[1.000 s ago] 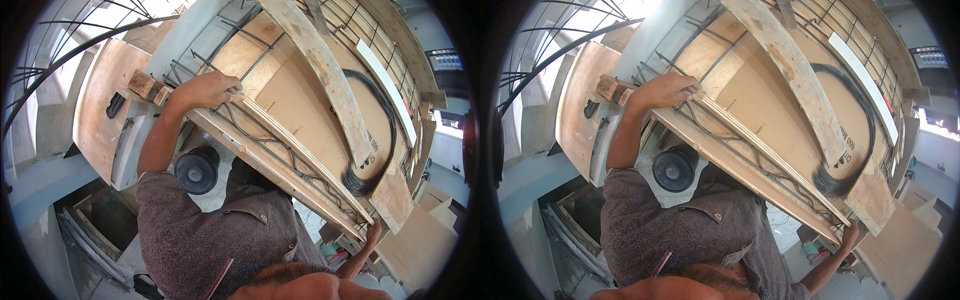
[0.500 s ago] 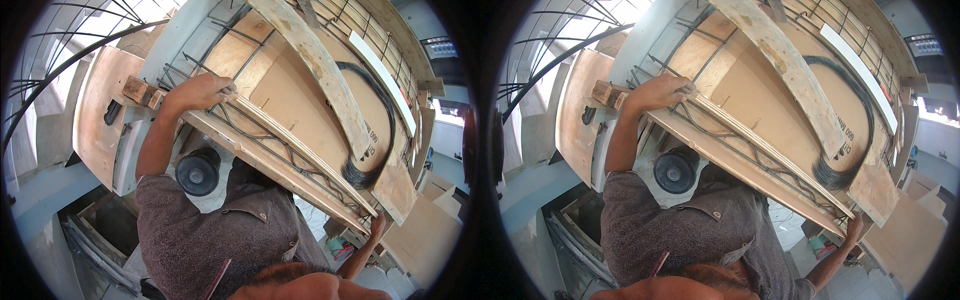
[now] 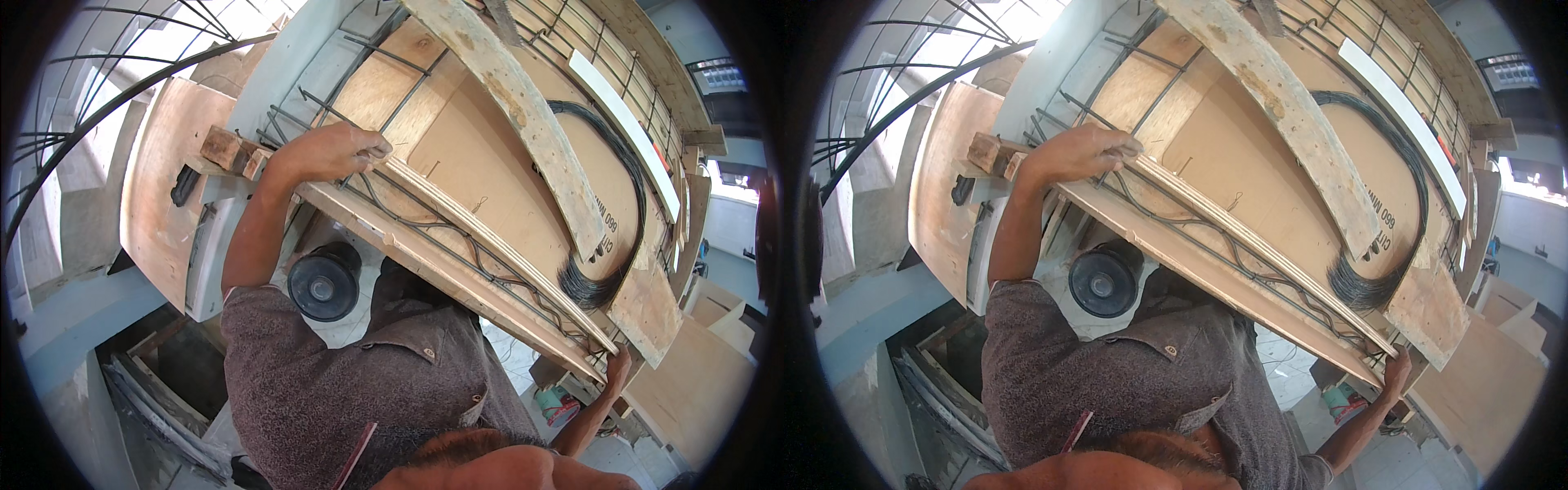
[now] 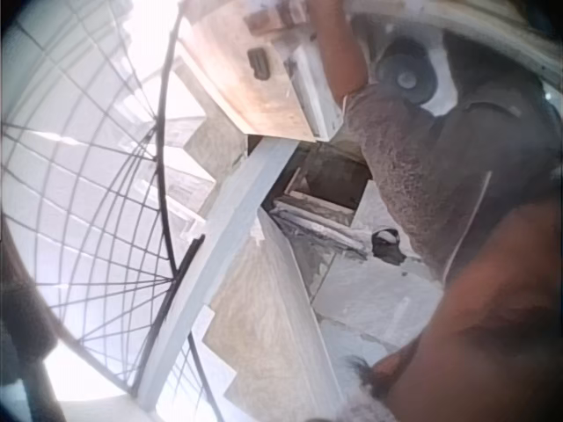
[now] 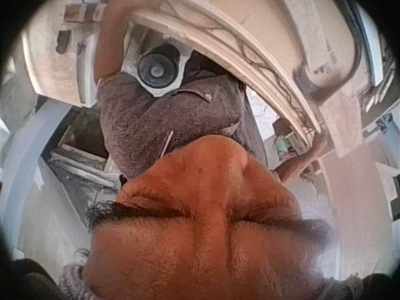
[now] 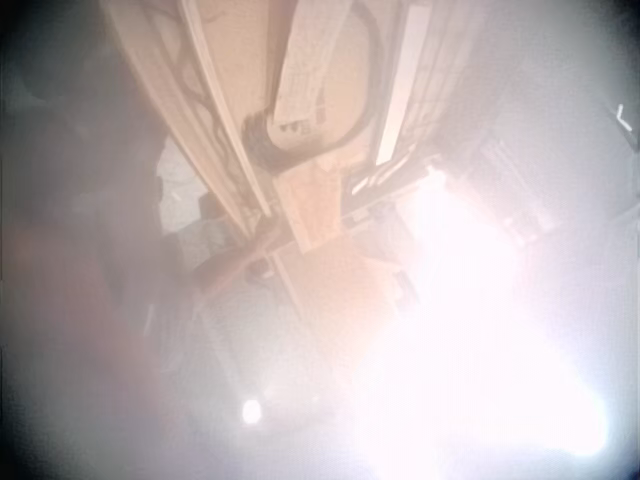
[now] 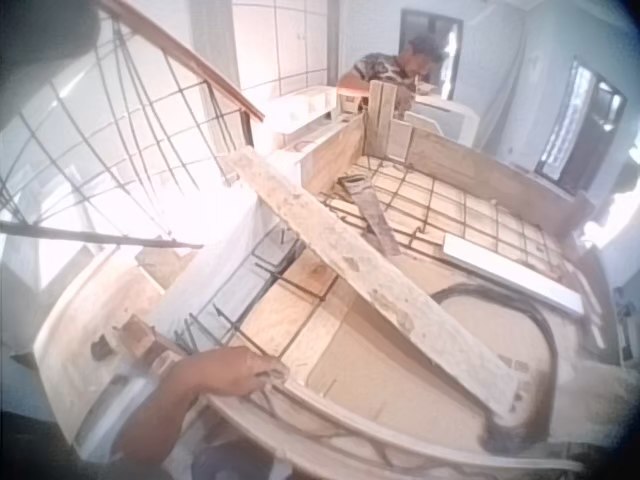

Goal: The person measures and marks wooden planks using a tape measure and pencil, then positions them onto a large wooden frame structure featuring a metal grid.

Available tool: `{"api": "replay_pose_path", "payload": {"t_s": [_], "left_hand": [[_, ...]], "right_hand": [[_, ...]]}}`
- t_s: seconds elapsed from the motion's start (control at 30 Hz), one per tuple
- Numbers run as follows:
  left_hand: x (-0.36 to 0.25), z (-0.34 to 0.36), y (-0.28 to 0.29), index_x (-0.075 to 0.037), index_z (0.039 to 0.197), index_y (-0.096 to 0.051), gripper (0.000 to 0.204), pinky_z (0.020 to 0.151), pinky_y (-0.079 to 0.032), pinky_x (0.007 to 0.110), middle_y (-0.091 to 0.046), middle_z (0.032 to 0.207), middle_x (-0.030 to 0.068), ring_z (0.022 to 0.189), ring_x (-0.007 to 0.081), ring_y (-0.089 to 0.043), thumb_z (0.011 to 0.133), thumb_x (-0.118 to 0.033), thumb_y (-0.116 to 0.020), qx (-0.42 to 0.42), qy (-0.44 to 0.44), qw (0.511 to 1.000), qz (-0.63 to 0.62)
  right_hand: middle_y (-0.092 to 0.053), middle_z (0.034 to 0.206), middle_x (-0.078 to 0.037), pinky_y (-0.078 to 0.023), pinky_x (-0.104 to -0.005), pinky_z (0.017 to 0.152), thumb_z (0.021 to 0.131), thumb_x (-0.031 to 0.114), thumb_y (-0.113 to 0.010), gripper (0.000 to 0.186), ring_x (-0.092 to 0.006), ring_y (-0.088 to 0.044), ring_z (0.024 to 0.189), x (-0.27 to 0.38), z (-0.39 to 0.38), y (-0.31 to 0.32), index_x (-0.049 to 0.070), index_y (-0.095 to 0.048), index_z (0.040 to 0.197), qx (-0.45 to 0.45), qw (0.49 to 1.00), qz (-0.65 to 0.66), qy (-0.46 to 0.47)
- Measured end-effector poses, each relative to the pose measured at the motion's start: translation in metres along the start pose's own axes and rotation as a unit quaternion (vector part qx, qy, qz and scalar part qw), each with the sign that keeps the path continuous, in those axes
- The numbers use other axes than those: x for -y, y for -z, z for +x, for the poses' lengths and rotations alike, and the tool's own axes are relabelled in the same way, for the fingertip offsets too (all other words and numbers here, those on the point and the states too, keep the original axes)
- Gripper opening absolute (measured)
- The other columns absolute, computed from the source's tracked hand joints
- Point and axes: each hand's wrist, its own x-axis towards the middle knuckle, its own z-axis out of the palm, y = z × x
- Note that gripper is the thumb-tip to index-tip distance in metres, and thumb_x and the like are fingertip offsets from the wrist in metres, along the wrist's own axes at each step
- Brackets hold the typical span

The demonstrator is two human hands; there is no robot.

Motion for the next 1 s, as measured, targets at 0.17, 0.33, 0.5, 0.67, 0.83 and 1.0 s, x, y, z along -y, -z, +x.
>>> {"api": "replay_pose_path", "payload": {"t_s": [0.17, 0.33, 0.5, 0.67, 0.83, 1.0], "left_hand": [[0.001, 0.001, 0.000, -0.002, 0.116, -0.060, 0.038, 0.085, -0.050, 0.037, -0.067, 0.105, 0.0179, 0.096, 0.0293, -0.065, 0.080, -0.011, -0.054, 0.011, 0.007, 1.000, -0.009], [0.002, 0.002, 0.000, -0.001, 0.116, -0.060, 0.038, 0.085, -0.050, 0.037, -0.067, 0.106, 0.0172, 0.096, 0.0296, -0.065, 0.080, -0.011, -0.054, 0.015, -0.005, 1.000, -0.023], [-0.002, 0.001, 0.002, -0.002, 0.117, -0.060, 0.038, 0.085, -0.049, 0.038, -0.067, 0.106, 0.0182, 0.096, 0.0316, -0.065, 0.079, -0.011, -0.056, 0.014, -0.012, 0.999, -0.026], [0.000, 0.002, 0.001, -0.001, 0.117, -0.059, 0.039, 0.085, -0.049, 0.038, -0.067, 0.105, 0.0182, 0.096, 0.0317, -0.065, 0.079, -0.011, -0.057, 0.016, -0.022, 0.999, -0.031], [-0.001, 0.001, 0.002, -0.002, 0.117, -0.059, 0.039, 0.085, -0.049, 0.038, -0.067, 0.105, 0.0177, 0.096, 0.0319, -0.064, 0.080, -0.012, -0.057, 0.018, -0.019, 0.999, -0.024], [-0.006, -0.001, 0.003, -0.002, 0.117, -0.060, 0.038, 0.085, -0.048, 0.038, -0.067, 0.104, 0.0166, 0.096, 0.0313, -0.064, 0.080, -0.012, -0.057, 0.011, -0.020, 1.000, -0.007]], "right_hand": [[-0.066, 0.086, -0.020, -0.049, -0.0393, 0.072, 0.071, 0.000, -0.061, 0.029, -0.0337, -0.065, 0.082, -0.013, 0.001, -0.006, 0.004, -0.065, 0.099, -0.004, 1.000, 0.017, -0.010], [-0.066, 0.085, -0.020, -0.048, -0.0390, 0.072, 0.071, 0.000, -0.061, 0.029, -0.0331, -0.065, 0.081, -0.022, 0.003, -0.011, 0.004, -0.065, 0.099, -0.016, 1.000, 0.023, -0.001], [-0.066, 0.091, -0.020, -0.049, -0.0382, 0.076, 0.073, -0.002, -0.060, 0.028, -0.0333, -0.065, 0.086, -0.017, 0.003, -0.008, 0.003, -0.065, 0.101, 0.003, 1.000, 0.007, -0.003], [-0.066, 0.092, -0.020, -0.049, -0.0383, 0.076, 0.073, -0.003, -0.060, 0.029, -0.0333, -0.065, 0.087, -0.019, 0.002, -0.009, 0.003, -0.065, 0.101, -0.008, 1.000, 0.000, 0.009], [-0.066, 0.091, -0.020, -0.049, -0.0386, 0.075, 0.073, -0.001, -0.061, 0.029, -0.0331, -0.065, 0.086, -0.001, 0.000, -0.001, 0.003, -0.065, 0.101, 0.006, 1.000, -0.003, -0.009], [-0.066, 0.089, -0.020, -0.049, -0.0393, 0.075, 0.073, 0.000, -0.061, 0.029, -0.0336, -0.065, 0.085, -0.008, 0.001, -0.003, 0.003, -0.066, 0.101, 0.008, 1.000, 0.000, -0.014]]}}
